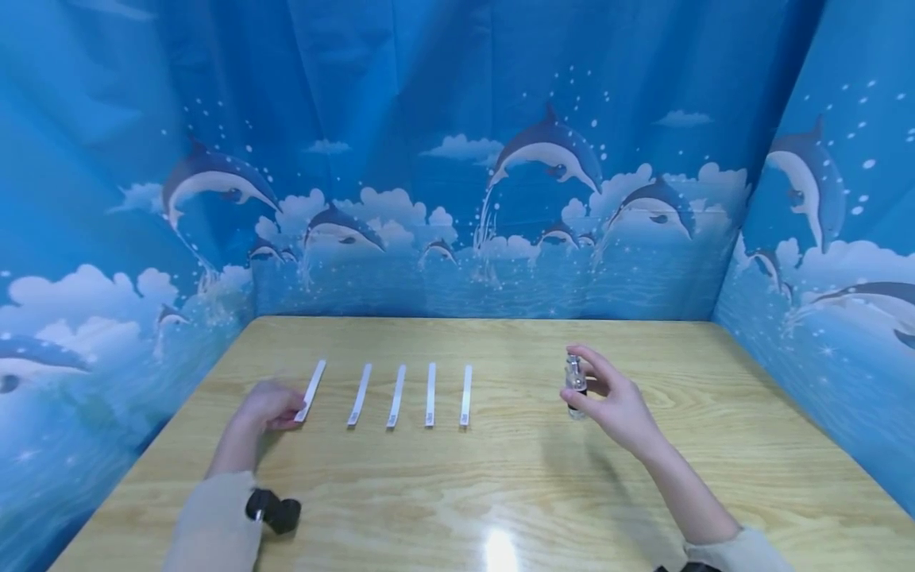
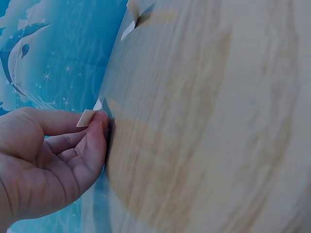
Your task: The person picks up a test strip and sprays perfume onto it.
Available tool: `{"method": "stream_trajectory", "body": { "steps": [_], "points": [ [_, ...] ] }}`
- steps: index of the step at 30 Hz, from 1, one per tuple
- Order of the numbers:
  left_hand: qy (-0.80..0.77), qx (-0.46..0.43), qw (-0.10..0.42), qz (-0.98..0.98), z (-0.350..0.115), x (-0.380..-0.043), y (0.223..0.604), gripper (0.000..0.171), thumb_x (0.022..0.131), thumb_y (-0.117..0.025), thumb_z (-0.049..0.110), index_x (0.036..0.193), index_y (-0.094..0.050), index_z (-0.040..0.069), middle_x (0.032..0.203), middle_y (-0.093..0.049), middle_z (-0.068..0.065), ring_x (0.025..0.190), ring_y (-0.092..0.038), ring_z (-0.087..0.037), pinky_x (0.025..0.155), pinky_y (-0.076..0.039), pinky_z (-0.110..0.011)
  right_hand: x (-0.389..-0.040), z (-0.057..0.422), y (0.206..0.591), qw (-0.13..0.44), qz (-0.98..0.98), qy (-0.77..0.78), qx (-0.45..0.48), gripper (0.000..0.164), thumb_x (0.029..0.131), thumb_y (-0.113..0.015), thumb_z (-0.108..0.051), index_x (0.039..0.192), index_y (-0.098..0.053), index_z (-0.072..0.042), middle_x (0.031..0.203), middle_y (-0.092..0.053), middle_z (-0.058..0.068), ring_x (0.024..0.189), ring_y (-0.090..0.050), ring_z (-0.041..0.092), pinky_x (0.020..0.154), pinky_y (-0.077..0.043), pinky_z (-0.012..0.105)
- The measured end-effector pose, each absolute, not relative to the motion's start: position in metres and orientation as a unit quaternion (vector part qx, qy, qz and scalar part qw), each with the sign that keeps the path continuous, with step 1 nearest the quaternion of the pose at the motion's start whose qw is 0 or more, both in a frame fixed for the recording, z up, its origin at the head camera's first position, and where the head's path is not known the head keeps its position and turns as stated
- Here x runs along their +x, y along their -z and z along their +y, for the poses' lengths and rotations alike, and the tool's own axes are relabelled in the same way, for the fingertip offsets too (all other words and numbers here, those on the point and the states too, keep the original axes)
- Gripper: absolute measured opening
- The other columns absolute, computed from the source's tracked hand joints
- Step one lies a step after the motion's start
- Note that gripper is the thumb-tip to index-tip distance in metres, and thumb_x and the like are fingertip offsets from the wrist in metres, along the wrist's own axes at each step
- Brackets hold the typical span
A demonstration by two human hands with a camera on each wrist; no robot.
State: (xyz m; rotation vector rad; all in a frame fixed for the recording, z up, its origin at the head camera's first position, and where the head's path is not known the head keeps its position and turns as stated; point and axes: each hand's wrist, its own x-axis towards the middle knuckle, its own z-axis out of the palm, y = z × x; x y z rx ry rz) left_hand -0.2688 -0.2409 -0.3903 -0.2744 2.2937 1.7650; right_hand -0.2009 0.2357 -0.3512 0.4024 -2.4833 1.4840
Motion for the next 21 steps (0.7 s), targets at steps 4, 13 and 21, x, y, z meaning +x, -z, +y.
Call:
{"method": "stream_trajectory", "body": {
  "steps": [4,13,21],
  "points": [
    [-0.608,-0.096,0.120,0.779,-0.2415,-0.2677,0.3920,0.024,0.079,-0.048,-0.014,0.100,-0.047,-0.025,0.059,-0.054,-0.002,0.053,-0.056,-0.008,0.053,-0.053,-0.020,-0.2005,0.2362,0.3516,0.105,-0.847,-0.504,0.132,0.058,0.085,-0.067,-0.010,0.137,-0.042,-0.013,0.110,-0.058,0.023,0.100,-0.058,0.037,0.071,-0.055,0.029],
    [-0.620,-0.106,0.121,0.768,-0.2415,-0.2704,0.3899,0.011,0.080,-0.051,-0.014,0.089,-0.053,-0.019,0.058,-0.056,-0.002,0.052,-0.057,-0.009,0.053,-0.053,-0.020,-0.1998,0.2402,0.3511,0.100,-0.855,-0.494,0.120,0.060,0.085,-0.067,-0.017,0.139,-0.040,-0.015,0.116,-0.056,0.024,0.103,-0.057,0.038,0.072,-0.055,0.034],
    [-0.613,-0.116,0.126,0.771,-0.2426,-0.2694,0.3904,0.010,0.079,-0.055,-0.014,0.088,-0.055,-0.018,0.060,-0.059,-0.005,0.053,-0.059,-0.010,0.055,-0.055,-0.022,-0.1996,0.2398,0.3523,0.099,-0.854,-0.496,0.123,0.060,0.085,-0.068,-0.016,0.138,-0.040,-0.014,0.113,-0.057,0.023,0.101,-0.058,0.037,0.072,-0.055,0.032]
  ]
}}
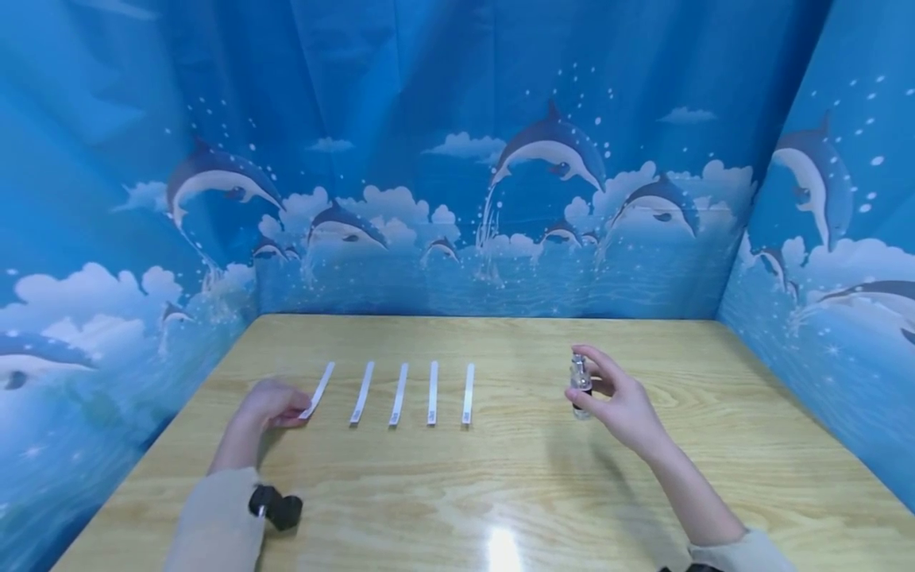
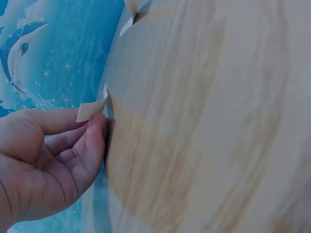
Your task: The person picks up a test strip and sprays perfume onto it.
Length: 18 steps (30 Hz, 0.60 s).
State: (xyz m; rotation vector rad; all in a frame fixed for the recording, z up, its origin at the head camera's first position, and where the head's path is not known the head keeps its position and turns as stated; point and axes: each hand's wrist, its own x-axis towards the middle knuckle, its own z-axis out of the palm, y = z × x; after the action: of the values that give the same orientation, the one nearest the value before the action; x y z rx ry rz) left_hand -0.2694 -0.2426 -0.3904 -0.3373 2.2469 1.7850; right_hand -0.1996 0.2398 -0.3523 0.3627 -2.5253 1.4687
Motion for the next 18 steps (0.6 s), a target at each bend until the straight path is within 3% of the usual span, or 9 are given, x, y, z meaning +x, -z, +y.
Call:
{"method": "stream_trajectory", "body": {
  "steps": [4,8,18],
  "points": [
    [-0.585,-0.109,0.134,0.792,-0.246,-0.268,0.390,0.003,0.081,-0.056,-0.009,0.081,-0.057,-0.010,0.058,-0.058,-0.001,0.051,-0.057,-0.007,0.052,-0.052,-0.019,-0.200,0.240,0.354,0.097,-0.852,-0.499,0.123,0.060,0.085,-0.068,-0.016,0.139,-0.040,-0.014,0.113,-0.057,0.024,0.101,-0.058,0.037,0.072,-0.055,0.031],
    [-0.533,-0.106,0.138,0.828,-0.251,-0.266,0.387,0.011,0.084,-0.058,0.002,0.073,-0.059,-0.001,0.056,-0.055,0.002,0.048,-0.053,-0.005,0.049,-0.049,-0.018,-0.200,0.241,0.354,0.098,-0.853,-0.498,0.123,0.060,0.085,-0.068,-0.016,0.138,-0.041,-0.014,0.114,-0.057,0.025,0.101,-0.058,0.037,0.071,-0.055,0.031],
    [-0.509,-0.106,0.103,0.848,-0.252,-0.267,0.375,0.018,0.084,-0.060,0.007,0.073,-0.060,-0.006,0.054,-0.054,0.000,0.048,-0.054,-0.008,0.049,-0.049,-0.020,-0.201,0.242,0.352,0.100,-0.853,-0.497,0.126,0.060,0.085,-0.068,-0.015,0.139,-0.040,-0.014,0.114,-0.057,0.025,0.102,-0.057,0.038,0.072,-0.055,0.031]
  ]
}}
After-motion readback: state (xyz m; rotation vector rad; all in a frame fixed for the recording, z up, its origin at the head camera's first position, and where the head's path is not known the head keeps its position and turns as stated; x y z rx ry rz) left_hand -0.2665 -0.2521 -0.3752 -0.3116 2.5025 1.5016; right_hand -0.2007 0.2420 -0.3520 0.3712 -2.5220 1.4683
